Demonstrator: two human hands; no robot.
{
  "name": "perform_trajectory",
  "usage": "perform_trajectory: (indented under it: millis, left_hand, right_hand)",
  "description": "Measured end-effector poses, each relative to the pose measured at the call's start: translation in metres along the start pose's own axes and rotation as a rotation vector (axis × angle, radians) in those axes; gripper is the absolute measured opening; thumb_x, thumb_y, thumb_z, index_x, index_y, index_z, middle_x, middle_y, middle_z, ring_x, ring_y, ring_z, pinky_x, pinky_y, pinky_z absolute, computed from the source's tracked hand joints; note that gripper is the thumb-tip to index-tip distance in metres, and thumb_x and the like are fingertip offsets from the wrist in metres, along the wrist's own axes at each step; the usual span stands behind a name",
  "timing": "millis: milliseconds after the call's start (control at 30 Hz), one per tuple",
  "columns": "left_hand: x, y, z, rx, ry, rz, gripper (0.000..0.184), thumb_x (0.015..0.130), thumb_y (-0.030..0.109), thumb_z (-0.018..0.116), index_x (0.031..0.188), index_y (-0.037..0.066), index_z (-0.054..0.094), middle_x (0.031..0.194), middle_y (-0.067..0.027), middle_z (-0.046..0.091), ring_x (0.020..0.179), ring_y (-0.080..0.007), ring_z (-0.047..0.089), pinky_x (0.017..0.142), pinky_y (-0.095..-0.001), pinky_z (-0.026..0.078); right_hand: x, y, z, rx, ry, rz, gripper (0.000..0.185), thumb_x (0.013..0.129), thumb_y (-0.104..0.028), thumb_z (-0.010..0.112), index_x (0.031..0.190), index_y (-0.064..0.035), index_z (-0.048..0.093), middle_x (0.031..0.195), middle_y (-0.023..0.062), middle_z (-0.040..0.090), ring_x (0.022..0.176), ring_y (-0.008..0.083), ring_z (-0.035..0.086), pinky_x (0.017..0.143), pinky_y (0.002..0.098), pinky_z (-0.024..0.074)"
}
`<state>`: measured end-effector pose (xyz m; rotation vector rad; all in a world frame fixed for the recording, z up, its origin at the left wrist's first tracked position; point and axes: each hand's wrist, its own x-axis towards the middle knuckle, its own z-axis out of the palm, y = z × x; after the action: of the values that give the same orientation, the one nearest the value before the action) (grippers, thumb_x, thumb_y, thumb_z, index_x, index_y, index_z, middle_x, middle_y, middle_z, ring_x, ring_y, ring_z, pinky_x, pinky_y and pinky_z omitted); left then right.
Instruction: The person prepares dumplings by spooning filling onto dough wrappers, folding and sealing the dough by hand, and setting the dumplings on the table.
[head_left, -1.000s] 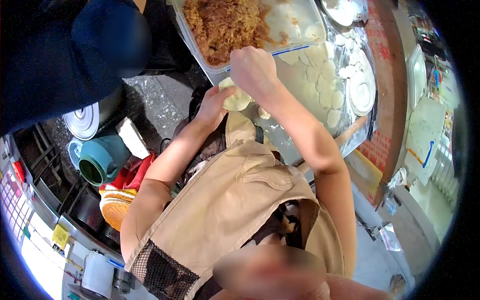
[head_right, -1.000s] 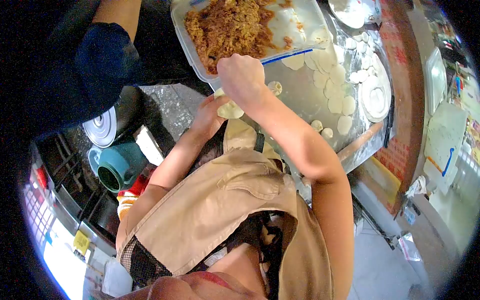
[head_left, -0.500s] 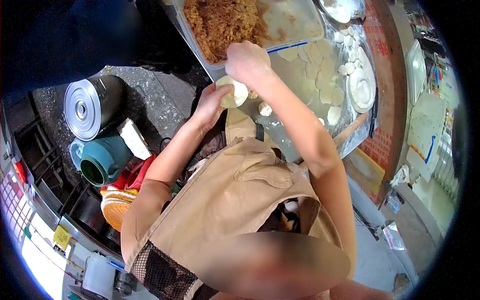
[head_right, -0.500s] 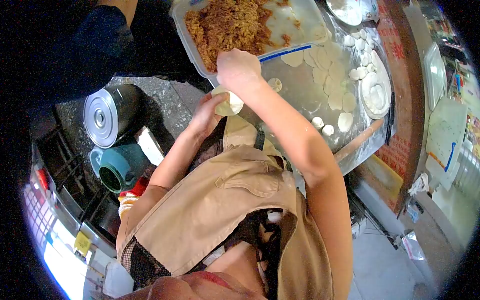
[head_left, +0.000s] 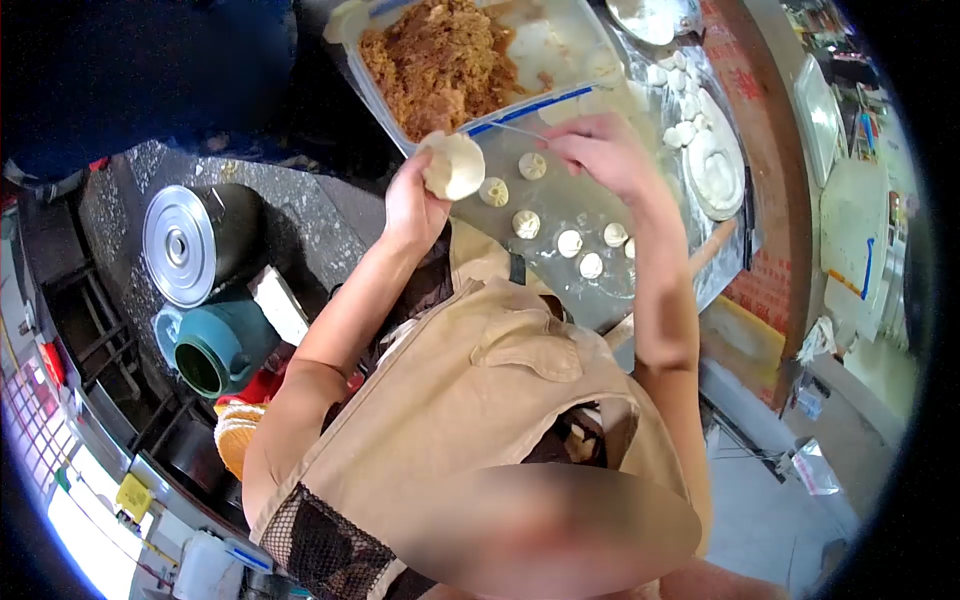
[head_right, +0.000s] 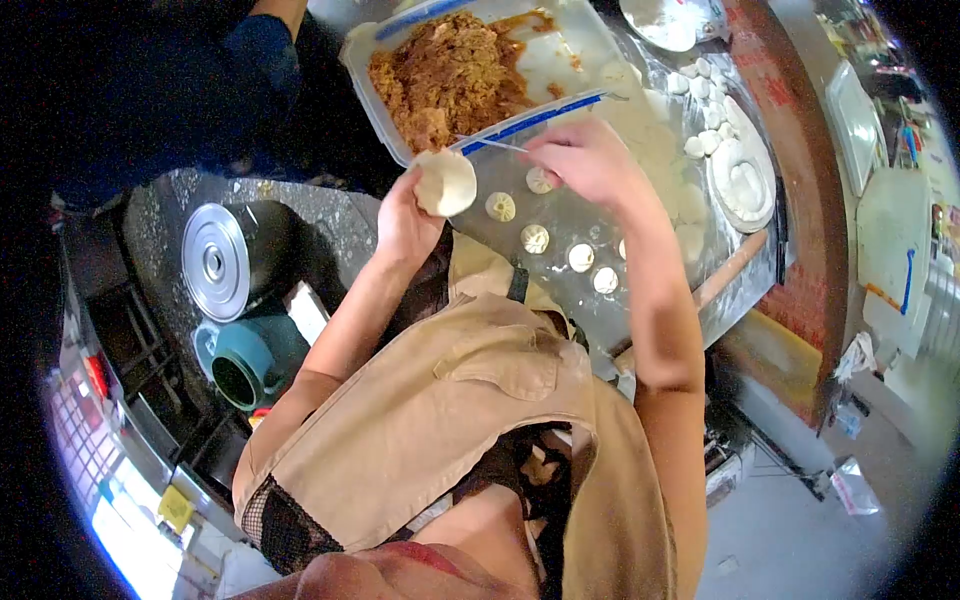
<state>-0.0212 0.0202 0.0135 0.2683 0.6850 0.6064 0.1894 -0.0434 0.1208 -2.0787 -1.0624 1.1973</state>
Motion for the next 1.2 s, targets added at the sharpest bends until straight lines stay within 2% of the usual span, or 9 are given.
perform_trajectory:
  millis: [67, 200, 267, 433, 733, 933, 1000, 1100, 1200]
  left_hand:
    - [0.002, 0.011, 0.037, -0.134, 0.109, 0.012, 0.041, 0.097, 0.020, 0.032, 0.131, -0.002, 0.037, 0.128, -0.0149, 0.049, 0.120, -0.0268, 0.047, 0.104, -0.0414, 0.036]
    - [0.009, 0.005, 0.074, -0.260, -0.105, -0.035, 0.041, 0.098, 0.021, 0.029, 0.130, -0.003, 0.036, 0.130, -0.0173, 0.046, 0.121, -0.0298, 0.046, 0.105, -0.0448, 0.036]
    - [0.004, -0.001, 0.096, -0.160, -0.121, -0.077, 0.041, 0.099, 0.022, 0.027, 0.130, -0.003, 0.036, 0.130, -0.0163, 0.046, 0.121, -0.0289, 0.046, 0.105, -0.0445, 0.035]
    - [-0.001, -0.020, 0.132, 0.022, -0.190, -0.154, 0.041, 0.099, 0.024, 0.024, 0.127, -0.003, 0.036, 0.125, -0.0153, 0.047, 0.116, -0.0277, 0.048, 0.102, -0.0449, 0.038]
    - [0.023, -0.050, 0.126, 0.079, -0.266, -0.241, 0.041, 0.099, 0.024, 0.027, 0.126, -0.004, 0.039, 0.125, -0.0174, 0.048, 0.117, -0.0293, 0.048, 0.102, -0.0449, 0.037]
    - [0.026, -0.065, 0.130, 0.043, -0.260, -0.322, 0.038, 0.098, 0.022, 0.030, 0.123, -0.002, 0.042, 0.123, -0.0169, 0.052, 0.115, -0.0288, 0.051, 0.101, -0.0437, 0.040]
    - [0.029, -0.069, 0.128, 0.062, -0.248, -0.317, 0.037, 0.098, 0.021, 0.031, 0.124, -0.002, 0.042, 0.123, -0.0167, 0.052, 0.115, -0.0285, 0.052, 0.100, -0.0437, 0.041]
    - [0.028, -0.070, 0.130, 0.087, -0.330, -0.403, 0.036, 0.098, 0.021, 0.031, 0.122, -0.002, 0.043, 0.122, -0.0156, 0.052, 0.115, -0.0280, 0.051, 0.100, -0.0437, 0.041]
    - [0.030, -0.069, 0.133, 0.135, -0.300, -0.409, 0.037, 0.098, 0.022, 0.030, 0.122, -0.002, 0.043, 0.121, -0.0150, 0.052, 0.114, -0.0282, 0.051, 0.100, -0.0442, 0.040]
  right_hand:
    - [-0.031, 0.005, -0.006, 0.151, 0.015, 0.043, 0.024, 0.078, -0.017, 0.056, 0.091, -0.0021, 0.069, 0.060, 0.0030, 0.057, 0.055, 0.0088, 0.051, 0.051, 0.0242, 0.0396]
    - [-0.076, 0.034, 0.014, 0.166, 0.312, 0.016, 0.025, 0.077, -0.013, 0.057, 0.098, -0.0048, 0.068, 0.061, 0.0028, 0.055, 0.056, 0.0124, 0.052, 0.052, 0.0268, 0.0427]
    - [-0.089, 0.051, 0.032, -0.414, 0.791, -0.424, 0.029, 0.075, -0.008, 0.060, 0.103, -0.0066, 0.067, 0.065, 0.0042, 0.053, 0.058, 0.0182, 0.054, 0.054, 0.0298, 0.0462]
    - [-0.101, 0.093, 0.063, -0.801, 1.142, -0.486, 0.041, 0.066, 0.001, 0.063, 0.105, -0.0081, 0.067, 0.075, 0.0032, 0.053, 0.062, 0.0180, 0.055, 0.056, 0.0292, 0.0479]
    - [-0.143, 0.117, 0.061, -0.619, 1.152, -0.470, 0.038, 0.065, 0.001, 0.063, 0.102, -0.0076, 0.068, 0.073, 0.0038, 0.053, 0.058, 0.0198, 0.054, 0.053, 0.0287, 0.0470]
    - [-0.166, 0.105, 0.046, 0.016, 1.066, -0.250, 0.027, 0.073, 0.003, 0.061, 0.097, -0.0048, 0.068, 0.067, 0.0085, 0.059, 0.050, 0.0227, 0.053, 0.050, 0.0289, 0.0452]
    - [-0.166, 0.102, 0.044, -0.041, 1.077, -0.229, 0.029, 0.072, 0.005, 0.062, 0.098, -0.0049, 0.069, 0.068, 0.0078, 0.059, 0.052, 0.0218, 0.054, 0.050, 0.0284, 0.0446]
    - [-0.144, 0.115, 0.043, -0.441, 1.257, -0.516, 0.038, 0.067, 0.007, 0.063, 0.101, -0.0069, 0.069, 0.071, 0.0039, 0.057, 0.057, 0.0184, 0.053, 0.050, 0.0283, 0.0432]
    - [-0.142, 0.135, 0.052, -0.632, 1.194, -0.498, 0.040, 0.065, 0.006, 0.064, 0.102, -0.0079, 0.069, 0.073, 0.0018, 0.057, 0.056, 0.0168, 0.051, 0.051, 0.0280, 0.0425]
